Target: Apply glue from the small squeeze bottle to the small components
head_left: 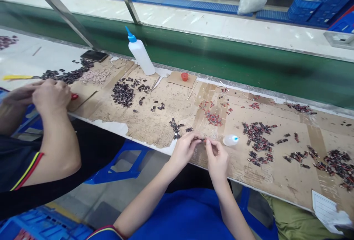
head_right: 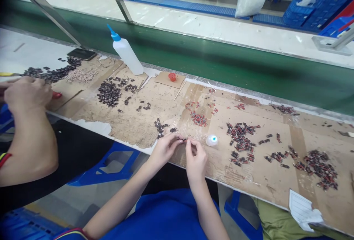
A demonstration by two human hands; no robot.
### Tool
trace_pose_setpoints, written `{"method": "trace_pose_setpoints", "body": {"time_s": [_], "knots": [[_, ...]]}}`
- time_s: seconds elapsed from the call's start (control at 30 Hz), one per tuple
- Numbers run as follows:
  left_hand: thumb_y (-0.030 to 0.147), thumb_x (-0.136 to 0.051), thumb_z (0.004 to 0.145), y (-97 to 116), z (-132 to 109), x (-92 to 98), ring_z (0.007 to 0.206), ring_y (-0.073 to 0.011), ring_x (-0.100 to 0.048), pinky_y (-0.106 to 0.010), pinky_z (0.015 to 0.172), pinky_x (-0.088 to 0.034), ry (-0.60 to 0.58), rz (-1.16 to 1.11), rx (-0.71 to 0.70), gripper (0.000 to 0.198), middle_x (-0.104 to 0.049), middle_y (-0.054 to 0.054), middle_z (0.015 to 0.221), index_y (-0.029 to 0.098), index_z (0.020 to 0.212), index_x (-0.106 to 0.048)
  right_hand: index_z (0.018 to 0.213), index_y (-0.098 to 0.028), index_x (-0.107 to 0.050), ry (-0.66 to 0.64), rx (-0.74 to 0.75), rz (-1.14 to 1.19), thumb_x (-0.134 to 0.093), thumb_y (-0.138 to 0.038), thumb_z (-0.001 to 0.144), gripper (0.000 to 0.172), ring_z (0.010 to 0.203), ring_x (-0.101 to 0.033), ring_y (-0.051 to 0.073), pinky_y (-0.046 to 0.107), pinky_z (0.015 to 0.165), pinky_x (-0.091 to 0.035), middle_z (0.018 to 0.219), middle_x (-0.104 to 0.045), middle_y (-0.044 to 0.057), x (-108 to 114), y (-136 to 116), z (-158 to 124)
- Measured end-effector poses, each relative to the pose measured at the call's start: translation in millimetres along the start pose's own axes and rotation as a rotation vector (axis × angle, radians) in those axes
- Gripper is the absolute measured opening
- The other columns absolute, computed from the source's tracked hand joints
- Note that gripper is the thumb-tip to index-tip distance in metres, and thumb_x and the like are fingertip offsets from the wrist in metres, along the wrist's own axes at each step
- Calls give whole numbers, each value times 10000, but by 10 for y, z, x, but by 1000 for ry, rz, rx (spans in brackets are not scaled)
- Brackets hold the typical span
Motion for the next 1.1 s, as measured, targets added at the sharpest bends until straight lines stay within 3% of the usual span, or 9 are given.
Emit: {"method": "trace_pose_setpoints", "body": {"time_s": [0.1,0.4,0.63,0.83,1.1], "knots": [[174,-558,895,26,-32,48,784,-161,-673,-263,736,-545,-2,-107,61,105,-724,-39,864,192,894,-661,810,-172,-668,-42,-65,50,-621,-495,817,327,759,-729,223,358,749,-598,821,-751,84,-31,37,6],[195,-583,862,102,-60,164,841,-194,-691,-292,772,-555,22,-227,141,118,-741,-67,863,184,859,-700,784,-176,-695,-97,-77,166,-679,-487,773,312,743,-722,207,339,735,-603,809,-753,71,-83,-47,-23],[221,-618,826,64,-68,115,800,-182,-696,-284,774,-553,-8,-390,250,110,-750,-67,858,164,858,-708,768,-186,-723,-44,-49,228,-727,-431,744,247,774,-724,211,346,759,-601,814,-759,68,-22,-103,-12],[235,-614,829,194,-58,124,827,-172,-682,-278,804,-544,-29,-417,258,112,-742,-57,869,164,862,-695,799,-195,-762,5,-76,284,-785,-389,671,233,742,-733,223,364,738,-616,796,-770,61,83,-97,27],[212,-587,846,317,-84,161,850,-166,-656,-277,819,-523,-62,-334,195,104,-718,-50,879,173,886,-674,789,-226,-782,-114,58,194,-741,-289,720,102,743,-725,204,321,695,-614,811,-768,51,140,-354,30]]}}
Point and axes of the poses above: each hand's wrist, its own z-axis towards the middle knuckle, its own x-axis out of the back of the hand, y = z × x, the point moved 10 cm from there along z, towards the middle knuckle
